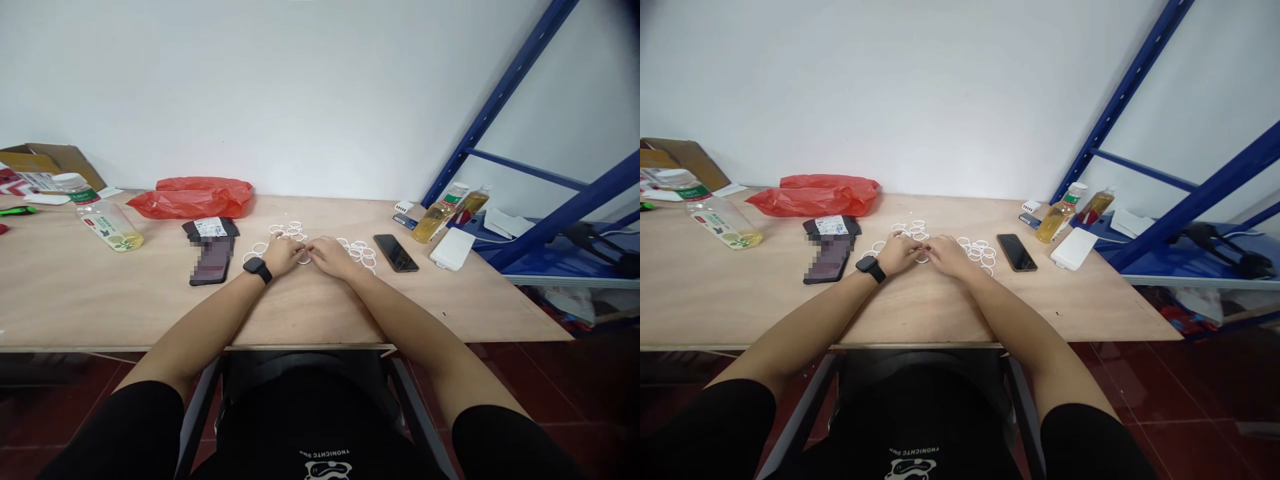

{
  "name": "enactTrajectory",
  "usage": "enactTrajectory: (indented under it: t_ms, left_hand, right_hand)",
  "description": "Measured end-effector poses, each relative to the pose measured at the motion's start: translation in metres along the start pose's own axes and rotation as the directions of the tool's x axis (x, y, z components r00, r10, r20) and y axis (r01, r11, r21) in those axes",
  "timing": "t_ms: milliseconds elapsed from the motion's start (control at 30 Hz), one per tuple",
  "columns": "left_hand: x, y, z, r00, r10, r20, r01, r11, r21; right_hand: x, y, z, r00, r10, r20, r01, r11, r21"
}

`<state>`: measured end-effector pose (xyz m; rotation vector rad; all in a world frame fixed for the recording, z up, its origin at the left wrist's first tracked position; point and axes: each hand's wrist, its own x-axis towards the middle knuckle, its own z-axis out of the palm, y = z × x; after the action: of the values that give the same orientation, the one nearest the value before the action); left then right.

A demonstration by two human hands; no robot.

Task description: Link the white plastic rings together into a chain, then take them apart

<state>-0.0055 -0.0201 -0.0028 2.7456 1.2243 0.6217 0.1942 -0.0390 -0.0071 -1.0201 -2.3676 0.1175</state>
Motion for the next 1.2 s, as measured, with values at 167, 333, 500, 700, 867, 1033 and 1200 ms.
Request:
enactTrajectory:
  t_ms: [167, 333, 500, 700, 867, 1033, 1200]
  left_hand:
    - [0.0017, -0.0094, 0.0025, 0.997, -0.012, -0.083, 0.01, 1.0, -0.029]
    - [0.0021, -0.0104, 0.0037, 0.993, 0.009, -0.119, -0.016, 0.998, -0.059]
    - [0.0012, -0.0057, 0.0011, 0.993, 0.034, -0.111, -0.042, 0.997, -0.072]
    - [0.0005, -0.0024, -0.0028, 0.993, 0.071, -0.091, -0.08, 0.991, -0.107]
    - [0.0008, -0.0013, -0.0037, 0.993, 0.092, -0.074, -0.1, 0.988, -0.117]
    - [0.0016, -0.0024, -0.0013, 0.991, 0.112, -0.067, -0.119, 0.986, -0.119]
    - [0.0015, -0.0025, -0.0008, 0.987, 0.15, -0.06, -0.156, 0.981, -0.117]
  right_hand:
    - [-0.004, 0.0034, -0.0041, 0.999, 0.018, -0.043, -0.017, 1.0, 0.024]
    - [-0.0028, 0.0031, -0.0053, 0.996, 0.044, -0.076, -0.045, 0.999, -0.009]
    - [-0.0037, 0.0008, -0.0059, 0.996, 0.023, -0.088, -0.025, 0.999, -0.022]
    - [-0.0045, 0.0014, -0.0062, 0.995, 0.014, -0.098, -0.017, 0.999, -0.032]
    - [-0.0035, -0.0008, -0.0062, 0.991, -0.014, -0.13, 0.012, 1.0, -0.017]
    - [-0.0042, -0.0018, -0.0061, 0.987, -0.039, -0.158, 0.033, 0.999, -0.043]
    - [-0.0037, 0.0005, -0.0037, 0.984, -0.063, -0.168, 0.049, 0.995, -0.083]
